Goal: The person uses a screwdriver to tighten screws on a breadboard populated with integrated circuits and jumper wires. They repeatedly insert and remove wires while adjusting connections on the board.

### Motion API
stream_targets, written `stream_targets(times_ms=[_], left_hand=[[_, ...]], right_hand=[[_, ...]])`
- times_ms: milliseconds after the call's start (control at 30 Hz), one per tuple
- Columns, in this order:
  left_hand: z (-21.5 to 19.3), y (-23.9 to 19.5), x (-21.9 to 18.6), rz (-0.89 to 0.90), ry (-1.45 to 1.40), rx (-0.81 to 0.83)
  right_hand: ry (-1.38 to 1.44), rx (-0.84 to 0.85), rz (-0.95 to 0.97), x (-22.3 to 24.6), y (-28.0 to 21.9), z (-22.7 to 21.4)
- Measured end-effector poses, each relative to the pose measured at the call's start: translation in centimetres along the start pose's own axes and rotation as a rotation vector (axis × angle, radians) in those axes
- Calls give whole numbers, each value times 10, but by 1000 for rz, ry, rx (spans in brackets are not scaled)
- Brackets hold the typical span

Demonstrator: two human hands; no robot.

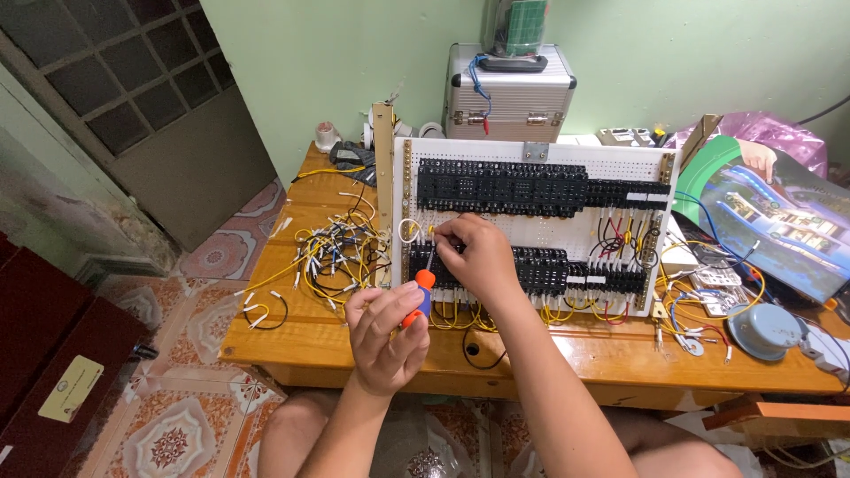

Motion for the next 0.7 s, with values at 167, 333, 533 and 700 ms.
stream_targets(times_ms=[167,333,533,700], left_hand=[[2,-2,0,-35,-1,-30],[-4,3,-3,-79,44,-39],[2,0,-2,-55,-33,-5],[0,-1,-3,-84,-52,-43]], right_hand=[[11,-3,-2,0,0,0],[-1,13,-2,-3,2,1],[19,3,-14,-3,2,1],[-44,-6,-30,7,0,-3]])
Point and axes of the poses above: each hand's wrist, its own y-axis towards the middle knuckle, its own z-axis out of the palm, x = y × z, the point moved 2 cm from there along y, towards the middle knuckle, and after that the axes turned 9 degrees about z, right-handed, at the moved point
